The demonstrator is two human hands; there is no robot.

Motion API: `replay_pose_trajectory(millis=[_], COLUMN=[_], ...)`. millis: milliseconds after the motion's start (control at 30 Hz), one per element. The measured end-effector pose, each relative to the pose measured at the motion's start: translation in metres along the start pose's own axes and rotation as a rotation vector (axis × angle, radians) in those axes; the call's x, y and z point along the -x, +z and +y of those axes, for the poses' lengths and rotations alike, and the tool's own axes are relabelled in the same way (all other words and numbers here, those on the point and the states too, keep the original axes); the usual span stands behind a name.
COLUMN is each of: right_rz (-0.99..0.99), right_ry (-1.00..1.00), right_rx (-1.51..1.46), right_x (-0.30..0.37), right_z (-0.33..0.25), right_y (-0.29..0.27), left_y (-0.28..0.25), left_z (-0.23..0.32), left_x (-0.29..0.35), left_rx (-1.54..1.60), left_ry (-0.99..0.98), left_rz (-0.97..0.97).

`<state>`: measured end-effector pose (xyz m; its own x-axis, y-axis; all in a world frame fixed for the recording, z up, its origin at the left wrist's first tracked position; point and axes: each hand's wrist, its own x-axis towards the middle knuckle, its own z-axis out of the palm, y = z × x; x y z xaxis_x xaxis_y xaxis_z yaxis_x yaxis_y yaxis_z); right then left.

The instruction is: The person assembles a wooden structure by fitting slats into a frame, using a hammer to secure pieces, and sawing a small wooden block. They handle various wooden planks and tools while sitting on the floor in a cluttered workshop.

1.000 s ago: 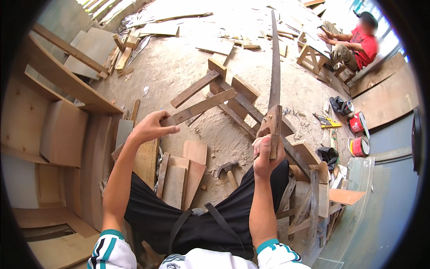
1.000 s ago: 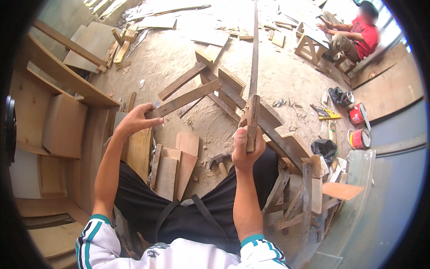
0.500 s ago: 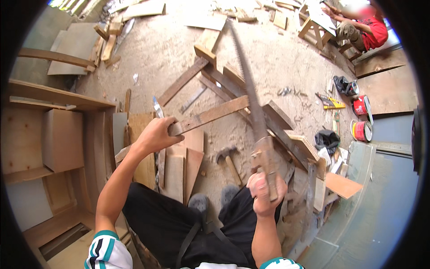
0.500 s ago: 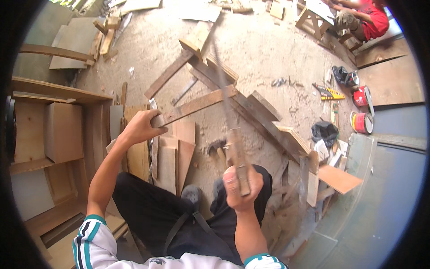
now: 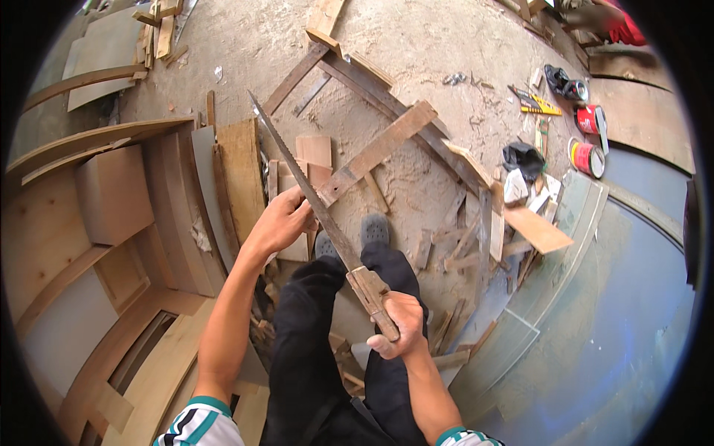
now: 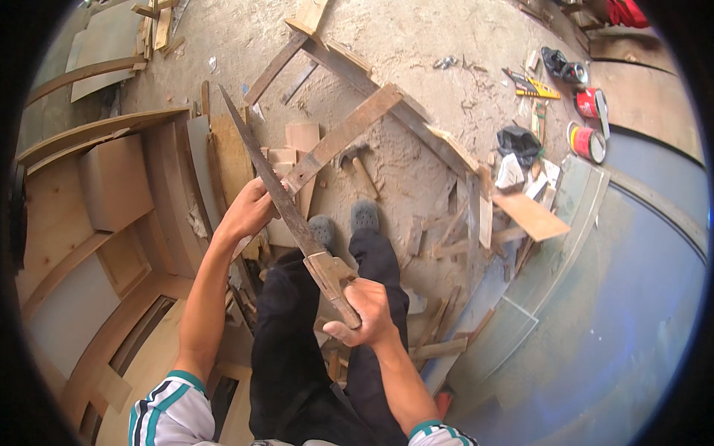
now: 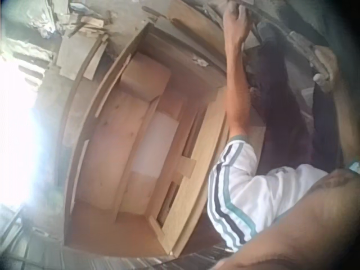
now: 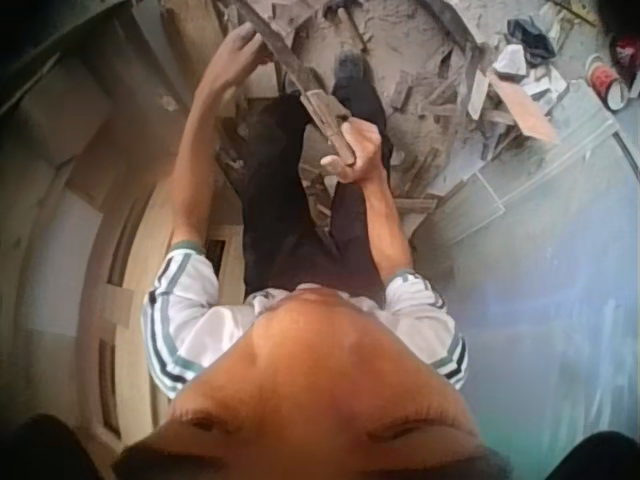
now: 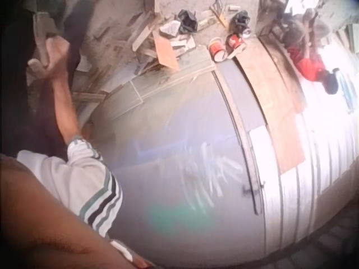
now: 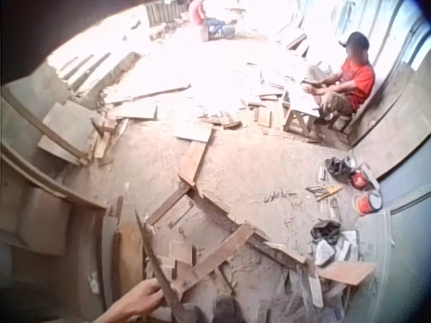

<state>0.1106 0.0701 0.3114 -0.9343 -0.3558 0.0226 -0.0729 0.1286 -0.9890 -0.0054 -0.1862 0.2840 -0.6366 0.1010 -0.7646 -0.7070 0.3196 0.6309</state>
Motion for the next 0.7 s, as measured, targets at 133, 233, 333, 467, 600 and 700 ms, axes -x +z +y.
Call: replay_pose_trajectory(millis=[133,233,333,467,600,700], right_rz=[-0.029,-0.045,-0.056,-0.079,-0.082,-0.099], right_ry=[0.036,0.049,0.02,0.01,0.005,0.003], right_rx=[0.04,0.005,0.049,0.07,0.082,0.094], right_x=[0.022,0.035,0.04,0.045,0.046,0.047], right_z=[-0.033,-0.052,-0.067,-0.081,-0.089,-0.094], right_y=[-0.024,-0.037,-0.04,-0.045,-0.047,-0.049], left_y=[0.014,0.018,0.018,0.02,0.022,0.024], left_z=[0.025,0.027,0.027,0.029,0.033,0.044], left_x=[0.043,0.059,0.073,0.086,0.096,0.104], left_rx=[0.029,0.024,-0.049,-0.055,-0.043,-0.023], left_ry=[-0.03,-0.016,-0.015,0.018,0.015,-0.001], left_rz=[0.043,0.07,0.077,0.136,0.146,0.153])
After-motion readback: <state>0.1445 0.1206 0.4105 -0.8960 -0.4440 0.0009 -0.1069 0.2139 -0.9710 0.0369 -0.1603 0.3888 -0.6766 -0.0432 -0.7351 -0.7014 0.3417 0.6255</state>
